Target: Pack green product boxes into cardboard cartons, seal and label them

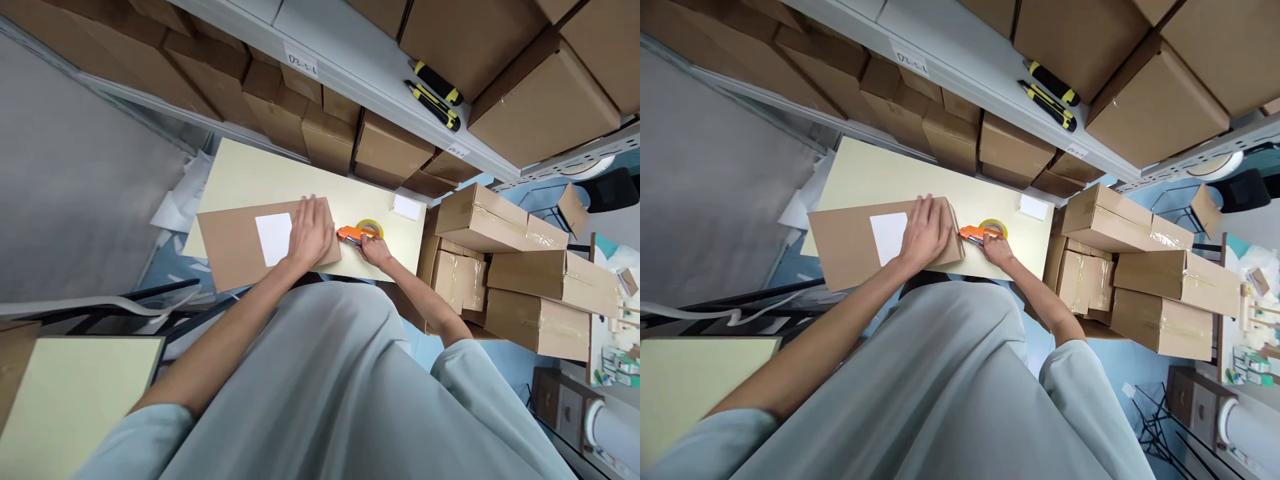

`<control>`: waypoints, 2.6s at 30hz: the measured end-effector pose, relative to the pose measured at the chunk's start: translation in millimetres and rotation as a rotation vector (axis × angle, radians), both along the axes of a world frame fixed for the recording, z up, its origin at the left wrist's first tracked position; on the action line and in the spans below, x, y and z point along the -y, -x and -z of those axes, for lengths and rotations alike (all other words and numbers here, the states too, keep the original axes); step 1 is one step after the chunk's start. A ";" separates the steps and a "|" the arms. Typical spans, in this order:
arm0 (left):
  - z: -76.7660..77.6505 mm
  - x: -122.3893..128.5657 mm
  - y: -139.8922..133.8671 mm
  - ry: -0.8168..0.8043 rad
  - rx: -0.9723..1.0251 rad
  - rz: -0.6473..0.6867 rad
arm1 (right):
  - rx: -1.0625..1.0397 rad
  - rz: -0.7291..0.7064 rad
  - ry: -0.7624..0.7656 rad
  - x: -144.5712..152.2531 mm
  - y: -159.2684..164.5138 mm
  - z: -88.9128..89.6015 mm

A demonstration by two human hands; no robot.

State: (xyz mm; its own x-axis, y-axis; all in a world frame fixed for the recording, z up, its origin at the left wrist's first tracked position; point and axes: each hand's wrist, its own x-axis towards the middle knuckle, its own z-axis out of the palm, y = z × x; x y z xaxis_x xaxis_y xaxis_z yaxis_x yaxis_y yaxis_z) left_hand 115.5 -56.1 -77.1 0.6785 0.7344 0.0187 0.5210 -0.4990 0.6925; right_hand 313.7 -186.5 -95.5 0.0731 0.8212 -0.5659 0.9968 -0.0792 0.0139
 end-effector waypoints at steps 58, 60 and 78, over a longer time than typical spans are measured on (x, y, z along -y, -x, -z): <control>-0.9 -8.6 48.8 -0.146 -0.047 0.270 | -0.006 0.038 0.073 11.0 -19.9 -16.6; -4.4 -28.7 -2.6 -0.181 -0.026 0.278 | -0.003 0.052 0.069 11.1 -16.3 -15.2; 35.0 -34.6 -95.7 -0.148 0.054 -0.066 | -0.007 0.471 -0.118 4.8 30.9 -24.2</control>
State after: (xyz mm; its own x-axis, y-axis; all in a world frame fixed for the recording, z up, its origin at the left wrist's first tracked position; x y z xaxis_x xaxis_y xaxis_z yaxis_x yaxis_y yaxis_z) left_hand 211.3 -21.5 -112.1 0.6242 0.7636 0.1650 0.5196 -0.5635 0.6422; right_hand 282.8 -191.3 -71.3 0.4490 0.7584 -0.4724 0.8521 -0.5226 -0.0292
